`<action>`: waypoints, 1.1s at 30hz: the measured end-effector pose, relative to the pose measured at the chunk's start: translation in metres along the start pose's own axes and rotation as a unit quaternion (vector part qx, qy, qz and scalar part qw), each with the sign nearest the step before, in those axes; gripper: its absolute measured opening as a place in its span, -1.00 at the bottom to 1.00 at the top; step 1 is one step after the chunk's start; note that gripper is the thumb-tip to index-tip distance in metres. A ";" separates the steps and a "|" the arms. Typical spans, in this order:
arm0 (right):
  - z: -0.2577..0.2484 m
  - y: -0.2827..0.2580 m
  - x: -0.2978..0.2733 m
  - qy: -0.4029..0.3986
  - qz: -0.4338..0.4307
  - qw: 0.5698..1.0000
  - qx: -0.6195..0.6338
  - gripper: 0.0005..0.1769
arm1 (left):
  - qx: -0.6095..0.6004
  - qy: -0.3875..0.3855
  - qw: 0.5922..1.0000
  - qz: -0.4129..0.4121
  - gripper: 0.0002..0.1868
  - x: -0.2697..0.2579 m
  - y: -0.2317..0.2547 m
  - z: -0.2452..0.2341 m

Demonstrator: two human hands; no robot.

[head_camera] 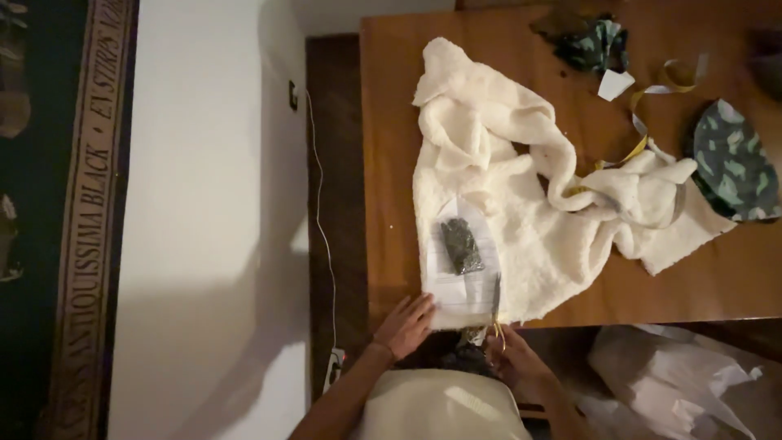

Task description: Cutting a piece of white fuzzy fabric using a paper template and scissors.

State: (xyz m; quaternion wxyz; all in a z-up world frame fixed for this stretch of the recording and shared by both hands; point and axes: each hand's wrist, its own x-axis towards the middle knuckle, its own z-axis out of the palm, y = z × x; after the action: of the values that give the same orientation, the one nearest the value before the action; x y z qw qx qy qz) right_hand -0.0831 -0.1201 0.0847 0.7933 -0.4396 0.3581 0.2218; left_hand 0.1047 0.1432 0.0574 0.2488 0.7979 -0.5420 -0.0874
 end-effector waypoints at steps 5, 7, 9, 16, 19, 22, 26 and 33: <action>0.010 0.016 0.016 0.055 -0.055 0.997 -0.005 -0.71 | 0.059 -0.061 0.996 0.028 -0.45 -0.003 -0.002 0.000; 0.013 0.012 0.019 0.078 -0.057 0.993 0.066 -0.73 | 0.038 -0.040 0.998 0.036 -0.44 -0.002 -0.004 0.005; 0.001 0.015 0.030 0.091 -0.063 0.994 0.011 -0.73 | 0.027 -0.041 0.998 0.031 -0.42 -0.001 -0.006 0.008; -0.022 0.023 0.039 0.096 -0.055 0.990 -0.087 -0.73 | 0.027 -0.001 0.998 0.058 -0.35 -0.003 0.003 0.003; -0.034 0.024 0.045 0.052 -0.101 0.986 -0.118 -0.71 | 0.021 0.001 0.998 0.053 -0.34 -0.002 0.007 -0.002; -0.032 0.015 0.036 0.114 -0.008 0.982 -0.151 -0.71 | 0.012 0.018 0.999 0.044 -0.36 0.002 0.015 -0.015; -0.032 0.005 0.015 0.056 -0.074 0.994 -0.062 -0.71 | -0.061 0.070 0.996 -0.005 -0.59 0.020 0.014 -0.026; -0.023 -0.011 -0.029 0.121 -0.078 0.987 0.074 -0.78 | -0.076 0.033 0.996 -0.025 -0.71 0.150 -0.006 -0.055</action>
State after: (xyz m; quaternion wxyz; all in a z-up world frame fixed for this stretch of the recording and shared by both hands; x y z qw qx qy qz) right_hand -0.1027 -0.1470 0.1044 0.7896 -0.4295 0.4315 0.0770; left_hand 0.1922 0.0253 0.1216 0.3248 0.7923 -0.5050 -0.1080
